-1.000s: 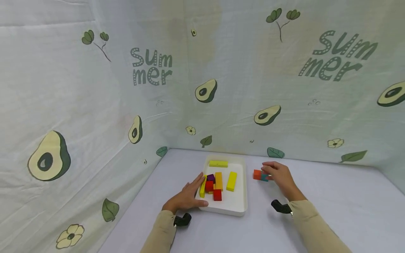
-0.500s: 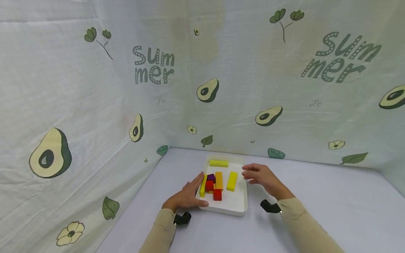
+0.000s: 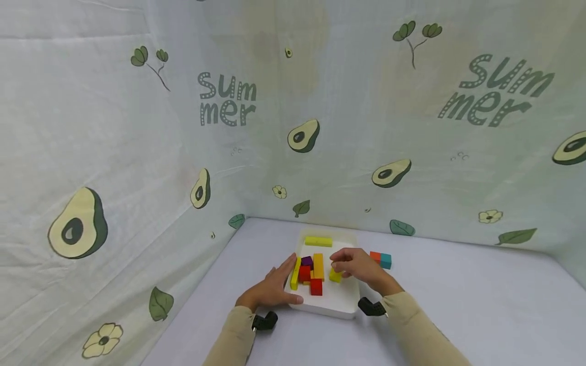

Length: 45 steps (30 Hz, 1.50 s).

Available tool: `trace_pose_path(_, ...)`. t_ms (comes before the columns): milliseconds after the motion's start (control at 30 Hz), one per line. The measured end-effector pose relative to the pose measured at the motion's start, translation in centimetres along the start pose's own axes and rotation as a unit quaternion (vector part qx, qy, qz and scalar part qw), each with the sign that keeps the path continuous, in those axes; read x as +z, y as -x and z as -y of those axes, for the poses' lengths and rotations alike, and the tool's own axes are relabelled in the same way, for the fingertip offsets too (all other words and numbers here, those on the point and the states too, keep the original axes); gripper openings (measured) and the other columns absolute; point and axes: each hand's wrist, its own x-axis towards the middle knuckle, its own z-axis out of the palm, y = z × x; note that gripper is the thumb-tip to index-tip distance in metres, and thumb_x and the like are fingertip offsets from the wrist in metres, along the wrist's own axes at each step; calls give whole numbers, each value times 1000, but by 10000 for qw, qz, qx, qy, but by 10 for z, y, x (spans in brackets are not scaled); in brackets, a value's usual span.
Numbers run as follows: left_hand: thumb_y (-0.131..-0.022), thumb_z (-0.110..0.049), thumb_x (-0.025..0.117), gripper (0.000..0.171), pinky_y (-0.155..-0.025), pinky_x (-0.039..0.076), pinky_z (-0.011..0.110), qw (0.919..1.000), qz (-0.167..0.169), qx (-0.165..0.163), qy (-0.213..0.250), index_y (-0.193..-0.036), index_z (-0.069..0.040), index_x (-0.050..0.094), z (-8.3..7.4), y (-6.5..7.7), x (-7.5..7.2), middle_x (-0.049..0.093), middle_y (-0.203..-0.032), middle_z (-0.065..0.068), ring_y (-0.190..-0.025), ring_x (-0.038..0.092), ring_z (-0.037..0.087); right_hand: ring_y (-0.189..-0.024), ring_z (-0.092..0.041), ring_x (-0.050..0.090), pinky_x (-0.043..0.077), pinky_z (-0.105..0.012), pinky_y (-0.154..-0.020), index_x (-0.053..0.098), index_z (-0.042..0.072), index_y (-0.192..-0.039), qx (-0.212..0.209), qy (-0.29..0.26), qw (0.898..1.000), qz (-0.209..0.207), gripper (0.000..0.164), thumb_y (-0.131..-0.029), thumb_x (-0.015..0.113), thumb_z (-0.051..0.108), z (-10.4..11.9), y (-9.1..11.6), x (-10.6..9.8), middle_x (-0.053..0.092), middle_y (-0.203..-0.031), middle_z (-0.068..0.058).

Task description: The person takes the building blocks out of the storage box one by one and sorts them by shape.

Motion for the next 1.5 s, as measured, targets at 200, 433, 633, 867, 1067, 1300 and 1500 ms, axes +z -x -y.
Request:
trace_pose_path(200, -75, -63, 76, 118, -119, 6, 61, 10000, -7, -42, -29, -163, -19, 11, -2, 1, 2, 9, -169, 0, -152, 14, 26, -89, -24, 61, 55, -34, -79, 68, 2, -119, -17, 511, 9985, 183, 30, -93, 71, 18, 2, 0, 5, 66, -100, -5)
trace_pose_path(433, -76, -60, 78, 117, -118, 5, 63, 9999, -65, -56, 72, -163, -19, 12, -3, 4, 2, 10, -168, 1, -152, 14, 29, -83, -22, 61, 57, -33, -76, 69, 4, -117, -117, 936, 9946, 443, 29, -91, 72, 16, 5, -2, 12, 66, -96, -3)
trace_pose_path(633, -76, -62, 76, 117, -118, 4, 63, 9999, 16, -83, 69, -163, -19, 10, 0, 5, 3, 8, -169, 0, -153, 12, 27, -83, -21, 62, 58, -34, -76, 69, 4, -117, -116, 1164, 9914, 594, 29, -91, 73, 15, 5, -5, 16, 67, -96, -2)
trace_pose_path(867, -75, -62, 76, 118, -118, 3, 63, 9999, -38, -49, 111, -163, -19, 11, -1, 4, 4, 8, -169, 0, -153, 12, 28, -84, -20, 60, 57, -33, -75, 70, 5, -117, -41, 1358, 9884, 675, 32, -88, 76, 14, 6, -9, 21, 66, -98, -2)
trace_pose_path(1067, -74, -64, 76, 118, -118, 5, 63, 10000, -48, -66, 43, -163, -22, 10, -1, 4, 2, 7, -169, -4, -153, 11, 28, -84, -21, 60, 57, -32, -72, 71, 7, -117, 104, 1360, 9884, 671, 31, -88, 77, 15, 6, -12, 25, 67, -98, -1)
trace_pose_path(1300, -75, -66, 75, 118, -119, 4, 61, 9999, 58, -57, 62, -163, -24, 9, -3, 2, -1, 4, -169, -5, -153, 8, 26, -84, -21, 58, 56, -32, -72, 72, 8, -115, 63, 1512, 9862, 678, 30, -87, 78, 16, 5, -14, 27, 65, -94, -1)
trace_pose_path(1500, -76, -62, 77, 117, -119, 2, 61, 9999, 31, -65, 124, -163, -22, 9, -3, 2, -1, 5, -169, -3, -153, 8, 26, -86, -21, 58, 55, -33, -76, 73, 11, -111, 47, 1679, 9829, 761, 25, -87, 79, 17, 6, -17, 27, 66, -93, 0)
